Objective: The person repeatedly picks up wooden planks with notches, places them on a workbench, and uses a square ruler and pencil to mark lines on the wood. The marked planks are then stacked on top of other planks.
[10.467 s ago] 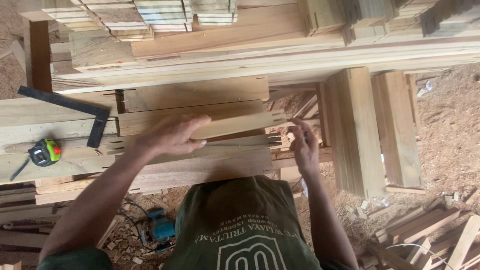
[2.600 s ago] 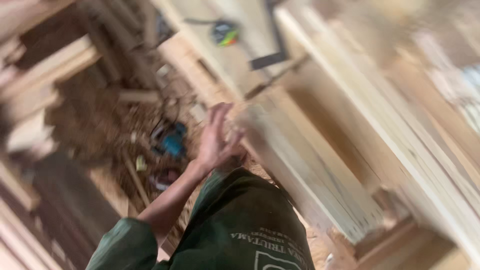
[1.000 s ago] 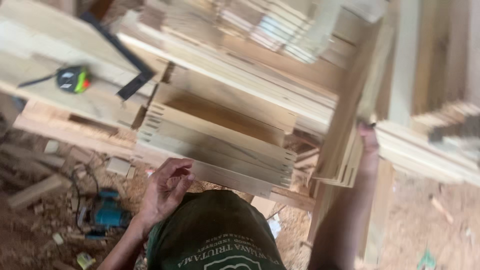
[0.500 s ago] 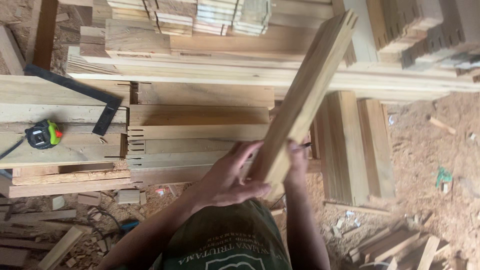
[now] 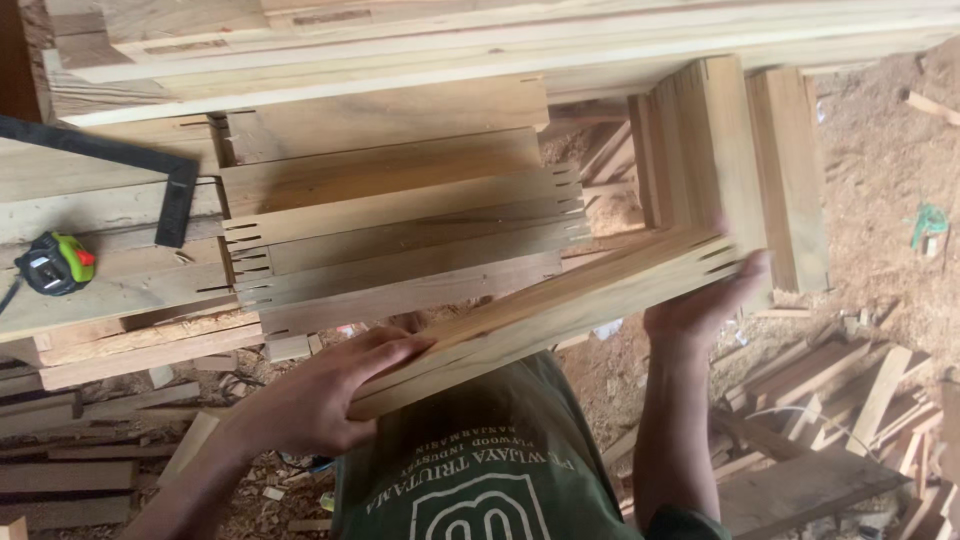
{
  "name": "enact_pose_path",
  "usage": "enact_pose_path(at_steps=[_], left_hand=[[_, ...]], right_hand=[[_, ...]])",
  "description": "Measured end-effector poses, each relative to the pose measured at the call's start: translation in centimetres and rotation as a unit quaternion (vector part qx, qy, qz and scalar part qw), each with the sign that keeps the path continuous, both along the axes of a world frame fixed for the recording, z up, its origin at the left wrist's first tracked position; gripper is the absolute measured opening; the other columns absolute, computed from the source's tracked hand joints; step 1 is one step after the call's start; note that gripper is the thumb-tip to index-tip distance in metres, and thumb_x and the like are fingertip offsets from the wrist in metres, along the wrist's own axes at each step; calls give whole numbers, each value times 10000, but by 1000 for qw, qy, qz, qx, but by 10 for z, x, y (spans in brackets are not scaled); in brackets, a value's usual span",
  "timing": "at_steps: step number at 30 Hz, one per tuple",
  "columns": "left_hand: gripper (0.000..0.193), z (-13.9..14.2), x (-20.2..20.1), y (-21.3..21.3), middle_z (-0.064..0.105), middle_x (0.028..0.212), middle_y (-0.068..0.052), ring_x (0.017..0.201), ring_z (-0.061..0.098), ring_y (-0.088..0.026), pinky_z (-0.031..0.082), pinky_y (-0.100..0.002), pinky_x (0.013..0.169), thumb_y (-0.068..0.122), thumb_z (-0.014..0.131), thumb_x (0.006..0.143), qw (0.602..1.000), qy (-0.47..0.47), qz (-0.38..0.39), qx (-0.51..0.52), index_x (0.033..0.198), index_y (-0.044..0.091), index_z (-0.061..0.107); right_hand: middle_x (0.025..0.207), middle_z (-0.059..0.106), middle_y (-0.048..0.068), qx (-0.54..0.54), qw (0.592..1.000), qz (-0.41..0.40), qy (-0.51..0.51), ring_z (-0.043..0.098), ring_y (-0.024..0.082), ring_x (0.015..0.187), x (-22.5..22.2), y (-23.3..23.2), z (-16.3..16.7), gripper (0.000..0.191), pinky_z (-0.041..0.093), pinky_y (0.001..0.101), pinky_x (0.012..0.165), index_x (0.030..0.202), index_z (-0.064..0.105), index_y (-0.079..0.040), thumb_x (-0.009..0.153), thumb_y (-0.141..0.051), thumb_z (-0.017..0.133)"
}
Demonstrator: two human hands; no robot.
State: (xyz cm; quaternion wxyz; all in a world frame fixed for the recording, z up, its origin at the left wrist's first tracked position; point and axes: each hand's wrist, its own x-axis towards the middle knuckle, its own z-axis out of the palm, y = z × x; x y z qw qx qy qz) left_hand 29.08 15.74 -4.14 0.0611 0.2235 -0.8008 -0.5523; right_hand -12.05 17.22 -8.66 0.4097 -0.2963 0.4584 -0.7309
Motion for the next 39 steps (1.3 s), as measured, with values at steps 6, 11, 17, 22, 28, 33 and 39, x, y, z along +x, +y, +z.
enact_pose_path(at_steps=[6, 11, 17, 22, 28, 33, 39], left_hand=[[663, -41, 29, 7, 580, 1436, -87, 917, 778, -230, 694, -313, 860, 123, 585, 922, 937, -333, 34, 102, 1566, 196, 447], [465, -84, 40, 8, 654, 1269, -200, 996, 728, -293, 615, -407, 912, 217, 609, 981, 913, -242, 127, -302, 1392, 9, 550], [472, -107, 55, 37, 655, 1209, -152, 1082, 634, -264, 599, -463, 922, 356, 737, 894, 813, -237, 296, -443, 1282, 129, 592], [777, -120, 63, 57, 579, 1246, -252, 1132, 608, -318, 625, -400, 831, 495, 777, 881, 756, -128, 552, -330, 1440, 29, 503], [670, -139, 58, 63, 706, 1077, -161, 914, 734, -227, 673, -355, 731, 327, 785, 964, 761, -20, 609, -221, 1464, 12, 469], [713, -138, 63, 64, 657, 1060, -153, 921, 689, -218, 645, -387, 766, 320, 730, 1035, 742, 52, 639, -194, 1525, -39, 357], [424, -132, 60, 54, 647, 1010, -112, 791, 641, -127, 595, -231, 548, 225, 715, 1027, 739, 7, 649, -183, 1356, -10, 584]], right_hand=[[926, 710, 112, 262, 959, -75, -73, 652, 130, 696, 19, 32, -72, 626, 539, 287, 571, 1200, 682, -27, 990, -535, 382], [920, 675, 49, 347, 934, -68, 47, 326, 44, 489, 29, 18, -102, 597, 278, 244, 388, 1190, 676, -52, 1025, -549, 391], [862, 636, 55, 195, 965, -76, 159, 570, 103, 792, 21, 16, -119, 467, 504, 270, 731, 902, 639, -29, 1205, -382, 599], [1015, 734, 44, 245, 929, -45, 272, 663, 86, 921, 13, 28, -114, 258, 541, 242, 782, 1175, 731, -58, 1088, -259, 595], [948, 723, 95, 148, 933, -17, 327, 649, 109, 811, 32, 19, -109, 237, 521, 266, 743, 1081, 740, -23, 1148, -205, 603], [978, 752, 65, 161, 907, -8, 389, 685, 96, 802, 38, 23, -107, 308, 555, 255, 732, 1139, 742, -52, 1125, -303, 563], [1097, 734, 93, 118, 954, 27, 273, 685, 126, 935, 36, 26, -116, 198, 558, 251, 804, 1253, 689, -27, 1102, -124, 604]])
